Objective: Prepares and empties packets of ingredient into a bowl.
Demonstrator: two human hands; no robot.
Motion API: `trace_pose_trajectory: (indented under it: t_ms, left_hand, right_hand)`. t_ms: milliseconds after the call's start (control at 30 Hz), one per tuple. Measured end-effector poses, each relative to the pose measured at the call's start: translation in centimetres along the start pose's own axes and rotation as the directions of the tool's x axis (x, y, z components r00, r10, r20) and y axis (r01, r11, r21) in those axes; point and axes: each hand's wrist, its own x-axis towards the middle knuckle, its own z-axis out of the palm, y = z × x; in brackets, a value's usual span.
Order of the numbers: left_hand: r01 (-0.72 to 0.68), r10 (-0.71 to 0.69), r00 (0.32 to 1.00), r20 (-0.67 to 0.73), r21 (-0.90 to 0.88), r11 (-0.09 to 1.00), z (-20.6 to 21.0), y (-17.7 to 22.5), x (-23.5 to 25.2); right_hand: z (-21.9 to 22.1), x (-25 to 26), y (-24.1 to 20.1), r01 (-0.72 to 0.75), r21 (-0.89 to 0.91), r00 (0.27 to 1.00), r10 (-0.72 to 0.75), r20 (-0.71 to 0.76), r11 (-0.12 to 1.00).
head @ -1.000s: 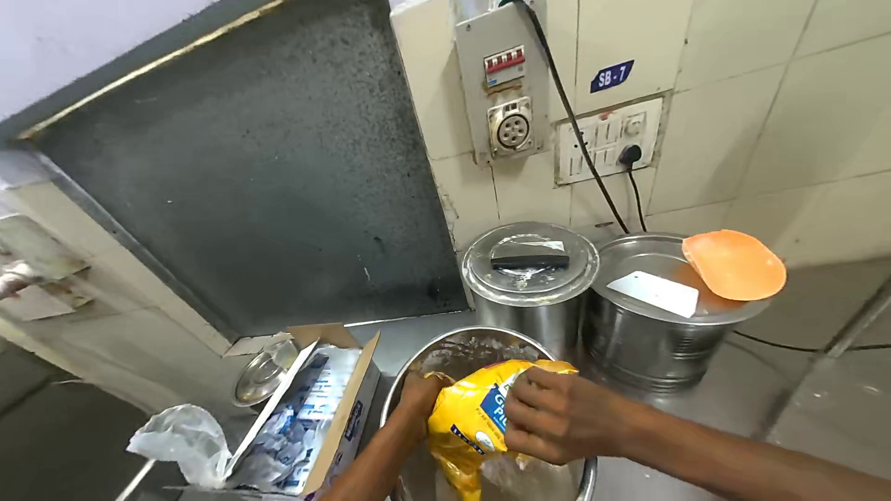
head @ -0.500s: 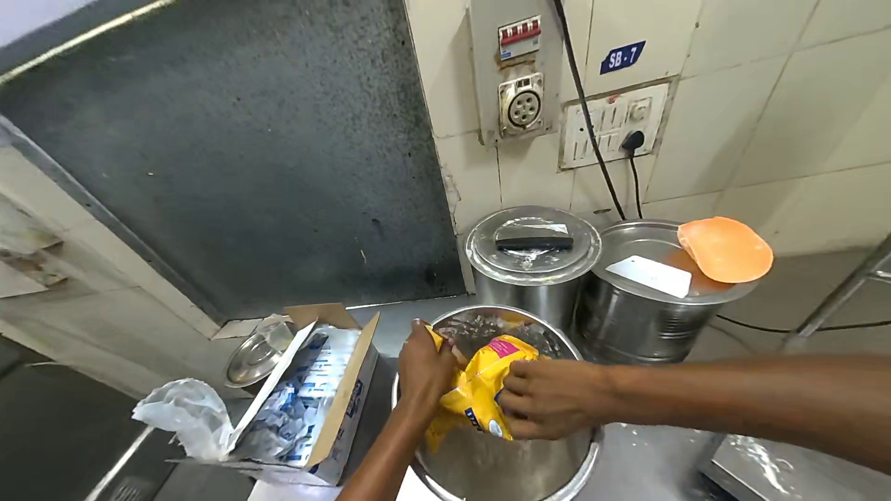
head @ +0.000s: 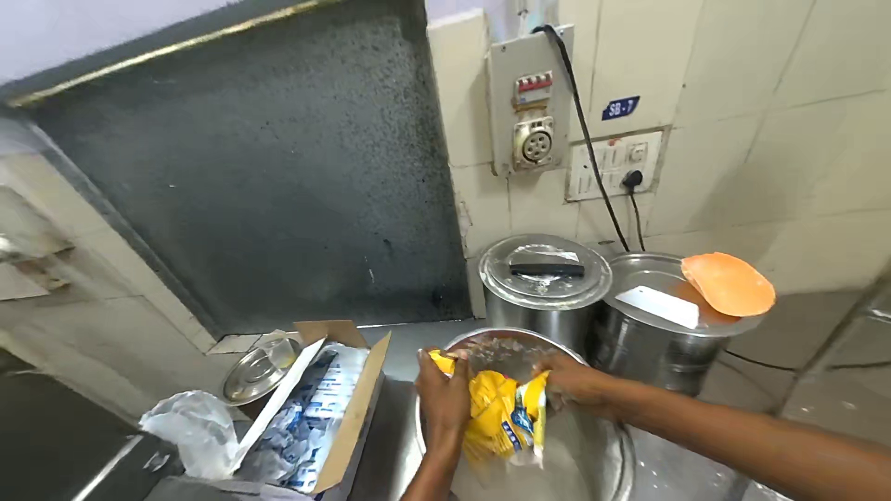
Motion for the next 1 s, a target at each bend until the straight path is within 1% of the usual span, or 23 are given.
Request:
trace_pose_trajectory:
  t_ms: [33, 67, 100, 133, 167, 233, 300, 367, 433, 467, 533, 633, 667, 700, 733, 800, 833, 867, 933, 1000]
  left_hand:
    - [-0.009, 0.009, 0.999, 0.033, -0.004, 1.0, -0.2, 0.1, -0.2]
    - [-0.025, 0.025, 0.997, 0.072, -0.003, 1.0, -0.5, 0.1, -0.5]
    - [-0.045, 0.046, 0.994, 0.097, -0.008, 0.999, -0.8, 0.0, -0.6]
    - [-0.065, 0.068, 0.992, 0.11, -0.031, 0.997, -1.1, -0.1, -0.6]
    - [-0.088, 0.095, 0.99, 0.105, -0.071, 0.994, -1.3, -0.3, -0.6]
    - [-0.168, 0.18, 0.982, 0.057, -0.163, 0.972, -1.4, -1.0, -0.7]
    - [-0.307, 0.313, 0.95, -0.007, -0.222, 0.926, -1.7, -1.7, -0.9]
    - [-0.405, 0.4, 0.914, -0.07, -0.25, 0.88, -1.6, -2.2, -1.3]
    - [-0.443, 0.43, 0.896, -0.108, -0.262, 0.857, -1.7, -2.3, -1.5]
    - [-0.434, 0.422, 0.901, -0.102, -0.261, 0.862, -1.7, -2.3, -1.5]
    - [-0.36, 0.365, 0.931, -0.017, -0.228, 0.905, -2.0, -2.2, -1.3]
    - [-0.256, 0.254, 0.947, 0.198, -0.016, 0.967, -2.0, -2.0, -1.0]
    - [-0.217, 0.19, 0.949, 0.252, 0.08, 0.973, -2.0, -1.5, -0.9]
    - [-0.176, 0.123, 0.953, 0.278, 0.173, 0.969, -1.8, -1.2, -0.8]
    - [-0.129, 0.055, 0.959, 0.279, 0.256, 0.958, -1.5, -1.1, -0.7]
    - [-0.022, -0.093, 0.96, 0.264, 0.401, 0.916, -0.9, -1.0, -0.1]
    - [0.012, -0.148, 0.952, 0.268, 0.451, 0.892, -0.7, -1.0, 0.1]
    - [0.028, -0.179, 0.946, 0.27, 0.481, 0.877, -0.4, -1.0, 0.2]
    - [0.035, -0.181, 0.95, 0.255, 0.49, 0.871, -0.2, -0.7, 0.3]
    - [0.007, -0.147, 0.959, 0.241, 0.502, 0.865, 0.1, -0.8, 0.2]
  right_hand:
    - [0.2, 0.0, 0.1, -0.055, 0.245, 0.998, 0.054, 0.01, 0.968]
    - [0.3, 0.1, 0.2, -0.103, 0.423, 0.994, 0.103, 0.023, 0.901]
    - [0.4, 0.3, 0.0, -0.141, 0.509, 0.989, 0.146, 0.03, 0.849]
    - [0.5, 0.6, -0.2, -0.166, 0.529, 0.983, 0.183, 0.019, 0.833]
    - [0.6, 1.2, -0.2, -0.185, 0.511, 0.976, 0.217, -0.004, 0.84]
    - [0.5, 2.4, 0.0, -0.236, 0.382, 0.965, 0.26, -0.013, 0.893]
    - [0.4, 3.6, 0.1, -0.272, 0.248, 0.962, 0.268, 0.052, 0.93]
    - [0.0, 5.2, 0.9, -0.213, 0.138, 0.972, 0.195, 0.13, 0.967]
    - [-0.2, 6.1, 1.4, -0.128, 0.083, 0.978, 0.112, 0.178, 0.988]
    - [0.0, 5.7, 1.0, -0.095, 0.053, 0.98, 0.084, 0.179, 0.994]
    - [0.3, 4.5, 0.3, -0.073, 0.004, 0.984, 0.072, 0.164, 0.997]
    - [0.3, 2.6, -0.1, -0.044, 0.012, 0.985, 0.042, 0.169, 0.999]
    - [0.0, 2.1, -0.3, -0.002, -0.027, 0.987, 0.006, 0.161, 1.0]
    - [-0.4, 1.2, -0.8, 0.053, -0.112, 0.987, -0.035, 0.155, 0.992]
    - [-0.8, 0.3, -1.4, 0.119, -0.247, 0.987, -0.087, 0.138, 0.962]
    - [-1.3, -1.1, -2.5, 0.197, -0.548, 0.98, -0.182, 0.082, 0.813]
    - [-1.5, -1.6, -2.5, 0.21, -0.622, 0.973, -0.226, 0.055, 0.754]
    - [-1.7, -1.9, -2.3, 0.215, -0.656, 0.964, -0.264, 0.024, 0.724]
    - [-1.8, -2.2, -1.6, 0.254, -0.681, 0.935, -0.355, -0.01, 0.687]
    - [-1.4, -2.5, -0.6, 0.334, -0.705, 0.905, -0.423, 0.054, 0.625]
